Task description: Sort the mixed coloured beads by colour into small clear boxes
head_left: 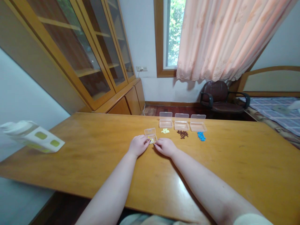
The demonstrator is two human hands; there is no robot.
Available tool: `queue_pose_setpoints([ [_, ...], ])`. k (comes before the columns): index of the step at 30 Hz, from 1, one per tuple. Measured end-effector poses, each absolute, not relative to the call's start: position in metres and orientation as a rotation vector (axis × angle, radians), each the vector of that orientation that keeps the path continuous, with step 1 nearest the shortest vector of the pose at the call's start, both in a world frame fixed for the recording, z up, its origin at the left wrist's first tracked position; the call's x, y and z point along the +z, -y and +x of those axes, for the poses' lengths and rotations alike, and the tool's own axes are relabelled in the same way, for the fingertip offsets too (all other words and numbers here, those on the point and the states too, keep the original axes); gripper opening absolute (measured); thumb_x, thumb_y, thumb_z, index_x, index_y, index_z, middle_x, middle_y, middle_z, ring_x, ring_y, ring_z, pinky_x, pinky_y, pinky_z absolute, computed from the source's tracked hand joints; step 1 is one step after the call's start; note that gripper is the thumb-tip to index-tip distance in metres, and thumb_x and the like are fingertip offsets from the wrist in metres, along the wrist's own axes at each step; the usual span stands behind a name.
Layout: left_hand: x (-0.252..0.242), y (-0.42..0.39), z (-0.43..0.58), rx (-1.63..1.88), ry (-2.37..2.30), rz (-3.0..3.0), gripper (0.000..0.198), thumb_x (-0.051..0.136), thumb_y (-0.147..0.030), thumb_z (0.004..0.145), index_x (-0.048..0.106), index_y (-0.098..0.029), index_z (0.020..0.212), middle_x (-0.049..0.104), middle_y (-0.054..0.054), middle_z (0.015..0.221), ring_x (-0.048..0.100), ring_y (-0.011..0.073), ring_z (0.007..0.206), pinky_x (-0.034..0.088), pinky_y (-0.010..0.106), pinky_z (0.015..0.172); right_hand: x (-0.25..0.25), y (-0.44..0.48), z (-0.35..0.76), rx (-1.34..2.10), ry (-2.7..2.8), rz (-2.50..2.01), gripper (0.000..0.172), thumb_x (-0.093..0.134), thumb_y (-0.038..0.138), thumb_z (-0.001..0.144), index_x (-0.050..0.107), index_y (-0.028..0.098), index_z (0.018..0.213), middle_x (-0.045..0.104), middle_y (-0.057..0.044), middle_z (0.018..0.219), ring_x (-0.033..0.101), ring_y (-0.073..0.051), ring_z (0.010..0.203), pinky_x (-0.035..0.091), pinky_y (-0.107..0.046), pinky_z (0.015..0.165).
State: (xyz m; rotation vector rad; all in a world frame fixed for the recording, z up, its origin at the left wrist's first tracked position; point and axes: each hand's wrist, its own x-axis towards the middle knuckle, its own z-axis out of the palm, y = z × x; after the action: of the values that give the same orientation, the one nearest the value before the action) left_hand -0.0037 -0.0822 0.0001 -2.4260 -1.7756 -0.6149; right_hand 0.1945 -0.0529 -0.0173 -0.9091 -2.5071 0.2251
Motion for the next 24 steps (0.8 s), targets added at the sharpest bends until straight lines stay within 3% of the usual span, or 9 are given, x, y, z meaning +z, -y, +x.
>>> queue_pose_setpoints([
  [4,-0.001,0.078,-0.006,-0.747,1.863,-2.346,0.02,0.05,-0.031,0.086,0.065,-0.02,0.094,0.065,0.006,0.09,0.059,0.0183,0.086,0.046,0.031,0.08,-0.019,0.052,0.194,0.215,2.491,-0.931,0.025,0.047,0.031,0.09,0.067,0.019,0.081,0.065,-0.004,0.076,0.056,-0.012,0.067,0.039,-0.022,0.064],
  [6,-0.002,0.08,-0.007,-0.878,1.884,-2.279,0.029,0.056,-0.033,0.083,0.058,-0.02,0.108,0.063,0.008,0.103,0.058,0.0206,0.097,0.044,0.034,0.088,-0.018,0.052,0.195,0.212,2.466,-0.928,0.024,0.047,0.03,0.091,0.067,0.019,0.084,0.064,-0.004,0.077,0.056,-0.013,0.069,0.04,-0.023,0.066],
  [8,-0.005,0.081,-0.009,-0.977,1.912,-2.21,0.058,0.065,-0.039,0.075,0.044,-0.021,0.127,0.053,0.012,0.124,0.05,0.0253,0.115,0.039,0.04,0.098,-0.017,0.053,0.195,0.208,2.417,-0.933,0.021,0.047,0.029,0.09,0.066,0.019,0.089,0.064,-0.005,0.08,0.057,-0.014,0.074,0.041,-0.024,0.071],
  [10,-0.01,0.081,-0.01,-1.015,1.957,-2.212,0.093,0.073,-0.043,0.066,0.021,-0.022,0.141,0.033,0.016,0.143,0.038,0.0295,0.128,0.032,0.045,0.105,-0.016,0.053,0.195,0.214,2.36,-0.939,0.019,0.049,0.028,0.089,0.064,0.018,0.097,0.064,-0.006,0.086,0.058,-0.016,0.083,0.043,-0.028,0.079],
  [13,-0.023,0.077,-0.012,-1.061,2.068,-2.333,0.122,0.078,-0.042,0.058,-0.005,-0.025,0.145,0.016,0.019,0.15,0.034,0.0305,0.132,0.029,0.048,0.108,-0.016,0.052,0.195,0.253,2.28,-0.956,0.029,0.053,0.028,0.086,0.058,0.017,0.112,0.062,-0.011,0.106,0.055,-0.02,0.101,0.042,-0.034,0.092],
  [16,-0.031,0.072,-0.014,-1.219,2.123,-2.464,0.127,0.079,-0.037,0.059,-0.015,-0.028,0.143,0.016,0.02,0.151,0.042,0.0279,0.128,0.034,0.045,0.105,-0.021,0.05,0.195,0.288,2.249,-0.976,0.06,0.06,0.032,0.08,0.04,0.014,0.134,0.046,-0.016,0.134,0.042,-0.026,0.124,0.035,-0.042,0.103],
  [19,-0.033,0.07,-0.015,-1.374,2.107,-2.581,0.124,0.077,-0.033,0.062,-0.017,-0.03,0.143,0.014,0.019,0.152,0.048,0.0253,0.123,0.041,0.042,0.101,-0.027,0.046,0.194,0.332,2.275,-1.003,0.084,0.064,0.034,0.076,0.02,0.012,0.144,0.03,-0.019,0.146,0.029,-0.029,0.134,0.031,-0.046,0.107],
  [24,-0.032,0.067,-0.015,-1.318,2.142,-2.672,0.11,0.075,-0.024,0.067,-0.002,-0.028,0.146,0.031,0.015,0.147,0.052,0.0224,0.12,0.041,0.04,0.102,-0.027,0.044,0.191,0.388,2.343,-1.066,0.084,0.061,0.028,0.077,0.015,0.011,0.146,0.038,-0.02,0.141,0.041,-0.029,0.126,0.034,-0.045,0.104],
])
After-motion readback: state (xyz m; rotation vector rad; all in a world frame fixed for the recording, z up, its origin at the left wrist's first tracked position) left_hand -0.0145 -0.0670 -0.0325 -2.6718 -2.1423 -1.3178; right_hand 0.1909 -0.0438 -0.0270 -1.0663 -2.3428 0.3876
